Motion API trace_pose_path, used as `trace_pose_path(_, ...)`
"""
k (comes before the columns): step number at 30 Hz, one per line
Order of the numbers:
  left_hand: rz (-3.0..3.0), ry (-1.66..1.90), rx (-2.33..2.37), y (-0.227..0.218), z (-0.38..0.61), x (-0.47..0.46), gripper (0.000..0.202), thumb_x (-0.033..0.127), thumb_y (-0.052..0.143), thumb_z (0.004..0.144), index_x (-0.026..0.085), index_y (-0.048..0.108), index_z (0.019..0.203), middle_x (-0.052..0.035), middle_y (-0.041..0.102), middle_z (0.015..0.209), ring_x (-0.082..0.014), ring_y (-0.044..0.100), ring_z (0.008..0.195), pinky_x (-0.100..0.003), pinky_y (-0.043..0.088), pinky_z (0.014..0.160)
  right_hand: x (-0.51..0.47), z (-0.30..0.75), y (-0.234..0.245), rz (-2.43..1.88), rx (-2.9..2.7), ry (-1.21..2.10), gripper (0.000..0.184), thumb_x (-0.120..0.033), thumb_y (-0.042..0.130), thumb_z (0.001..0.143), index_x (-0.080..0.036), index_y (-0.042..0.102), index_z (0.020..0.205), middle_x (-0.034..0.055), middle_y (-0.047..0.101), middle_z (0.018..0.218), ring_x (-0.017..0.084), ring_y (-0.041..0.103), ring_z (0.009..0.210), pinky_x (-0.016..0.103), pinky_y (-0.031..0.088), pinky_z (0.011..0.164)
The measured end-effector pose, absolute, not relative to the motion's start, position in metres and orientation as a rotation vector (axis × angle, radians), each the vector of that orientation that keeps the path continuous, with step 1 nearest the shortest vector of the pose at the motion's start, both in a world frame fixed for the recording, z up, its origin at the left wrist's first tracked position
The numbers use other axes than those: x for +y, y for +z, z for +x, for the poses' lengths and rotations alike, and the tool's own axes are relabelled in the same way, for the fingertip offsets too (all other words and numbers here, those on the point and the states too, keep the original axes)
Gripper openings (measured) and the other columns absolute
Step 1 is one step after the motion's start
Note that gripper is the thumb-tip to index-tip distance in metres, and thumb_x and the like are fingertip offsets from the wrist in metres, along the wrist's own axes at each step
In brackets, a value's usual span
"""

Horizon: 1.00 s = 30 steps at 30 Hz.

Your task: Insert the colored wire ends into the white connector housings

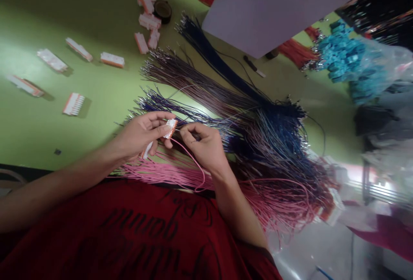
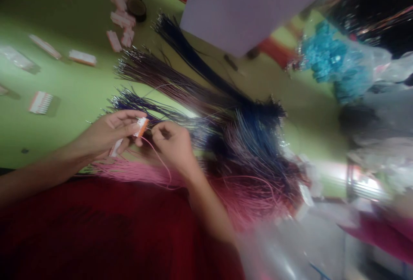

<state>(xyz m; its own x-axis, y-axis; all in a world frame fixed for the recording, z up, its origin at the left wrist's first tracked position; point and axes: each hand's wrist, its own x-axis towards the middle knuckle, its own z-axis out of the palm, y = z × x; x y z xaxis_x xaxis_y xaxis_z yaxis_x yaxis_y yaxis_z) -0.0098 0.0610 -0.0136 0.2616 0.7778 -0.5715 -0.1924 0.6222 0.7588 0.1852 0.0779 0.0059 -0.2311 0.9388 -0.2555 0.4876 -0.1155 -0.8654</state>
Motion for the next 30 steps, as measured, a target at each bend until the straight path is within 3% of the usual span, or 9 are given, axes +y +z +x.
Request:
trace_pose_path(7, 0.701, 0.714, 1.241, -0.004, -0.003, 0.062, 0.03, 0.016, 0.072, 0.093, 0.014, 0.069, 0.123, 0.0024, 0.072, 0.072, -0.0052, 0.047, 0.033, -0.017, 0.036, 0.029, 0.08, 0.187, 0.006, -1.579, -1.715, 1.318, 0.017, -0.028, 0.065, 0.085, -0.022, 0.073, 0.071, -0.0009, 0.073, 0.072, 0.015, 0.065, 0.07, 0.028, 0.051, 0.071)
trace_pose_path(19, 0.679, 0.711, 1.29, 0.003, 0.004, 0.065, 0.026, 0.007, 0.069, 0.09, 0.013, 0.072, 0.116, 0.004, 0.072, 0.072, -0.0045, 0.046, 0.031, -0.016, 0.039, 0.028, 0.081, 0.182, -0.003, -1.566, -1.89, 1.235, 0.019, -0.017, 0.063, 0.085, -0.022, 0.066, 0.066, -0.0015, 0.07, 0.07, 0.014, 0.061, 0.068, 0.026, 0.045, 0.068)
trace_pose_path(26, 0.609, 0.706, 1.339, 0.01, 0.005, 0.068, 0.023, 0.006, 0.067, 0.094, 0.012, 0.069, 0.117, 0.0046, 0.071, 0.07, -0.004, 0.045, 0.029, -0.016, 0.035, 0.026, 0.074, 0.181, -0.009, -1.496, -1.789, 1.184, 0.016, -0.024, 0.061, 0.089, -0.022, 0.074, 0.08, 0.0011, 0.076, 0.08, 0.014, 0.064, 0.071, 0.027, 0.05, 0.071)
trace_pose_path(30, 0.622, 0.703, 1.33, 0.008, 0.005, 0.069, 0.022, 0.006, 0.068, 0.095, 0.013, 0.068, 0.116, 0.0054, 0.07, 0.07, -0.0042, 0.047, 0.03, -0.015, 0.036, 0.026, 0.073, 0.182, -0.013, -1.473, -1.796, 1.153, 0.016, -0.025, 0.06, 0.088, -0.022, 0.072, 0.078, 0.0007, 0.075, 0.079, 0.014, 0.062, 0.069, 0.027, 0.051, 0.071)
